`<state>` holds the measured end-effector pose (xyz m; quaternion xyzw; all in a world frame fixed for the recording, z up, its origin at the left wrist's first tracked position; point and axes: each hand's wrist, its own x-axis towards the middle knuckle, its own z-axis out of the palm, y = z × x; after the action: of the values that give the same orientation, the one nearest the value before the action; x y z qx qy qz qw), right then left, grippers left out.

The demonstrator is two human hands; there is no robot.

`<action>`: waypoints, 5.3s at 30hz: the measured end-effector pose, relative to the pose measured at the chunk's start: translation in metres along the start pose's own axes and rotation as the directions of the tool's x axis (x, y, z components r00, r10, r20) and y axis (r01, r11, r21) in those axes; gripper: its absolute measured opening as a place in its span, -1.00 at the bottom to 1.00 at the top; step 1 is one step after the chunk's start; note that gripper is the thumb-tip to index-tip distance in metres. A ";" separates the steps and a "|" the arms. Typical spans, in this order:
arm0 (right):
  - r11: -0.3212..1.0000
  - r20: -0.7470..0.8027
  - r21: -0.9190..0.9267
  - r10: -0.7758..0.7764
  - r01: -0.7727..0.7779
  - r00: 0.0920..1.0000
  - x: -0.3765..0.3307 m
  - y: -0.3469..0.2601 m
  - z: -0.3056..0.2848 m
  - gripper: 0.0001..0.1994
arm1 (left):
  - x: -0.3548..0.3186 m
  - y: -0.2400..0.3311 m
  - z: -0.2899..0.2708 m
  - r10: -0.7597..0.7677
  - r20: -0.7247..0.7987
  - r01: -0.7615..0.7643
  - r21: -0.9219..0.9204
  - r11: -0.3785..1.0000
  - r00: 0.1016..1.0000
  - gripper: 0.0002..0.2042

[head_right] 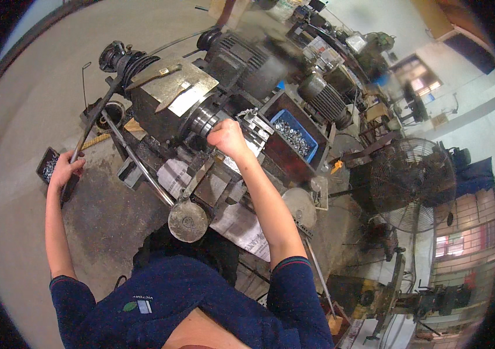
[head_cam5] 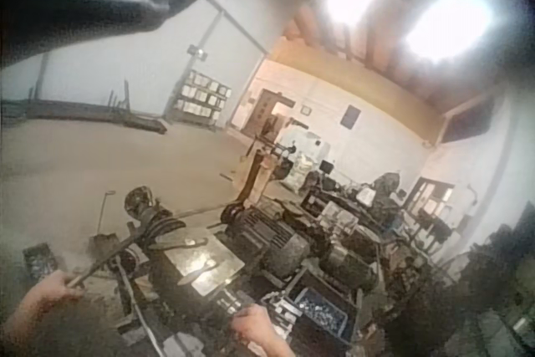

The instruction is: The person operates a bench-mounted machine by inserting small metal parts, pulling a lever to activate the cycle, and collecting the processed parts into a perforated tray. The person repeats this sequence continuously throughout the clip.

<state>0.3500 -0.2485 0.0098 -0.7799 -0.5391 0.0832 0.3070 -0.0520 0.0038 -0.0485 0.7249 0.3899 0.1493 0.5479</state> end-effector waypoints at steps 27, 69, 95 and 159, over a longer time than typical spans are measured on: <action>0.959 -0.198 0.045 0.283 -0.280 0.938 0.004 -0.040 0.004 -0.79 | -0.088 0.002 -0.005 0.039 -0.237 0.157 0.751 0.641 0.971 -0.69; 0.995 -0.409 -0.102 -0.051 0.010 0.911 -0.032 -0.034 -0.009 -0.77 | -0.051 -0.039 -0.027 0.272 -0.771 0.471 0.585 0.660 0.576 -0.68; 0.240 -0.610 -0.143 0.742 -0.960 0.276 -0.567 0.120 -0.090 -0.51 | 0.088 -0.048 0.113 -0.005 0.221 -0.196 0.872 0.449 0.975 -0.59; 0.421 -0.767 -0.151 0.520 -0.895 0.375 -0.527 0.075 0.004 -0.30 | 0.127 -0.142 0.104 0.028 -0.145 0.007 0.230 0.973 0.989 -0.57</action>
<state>0.1945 -0.7341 -0.1419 -0.9670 0.0115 -0.2044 0.1519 0.0408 0.0399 -0.2414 0.7726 0.4401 0.1591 0.4291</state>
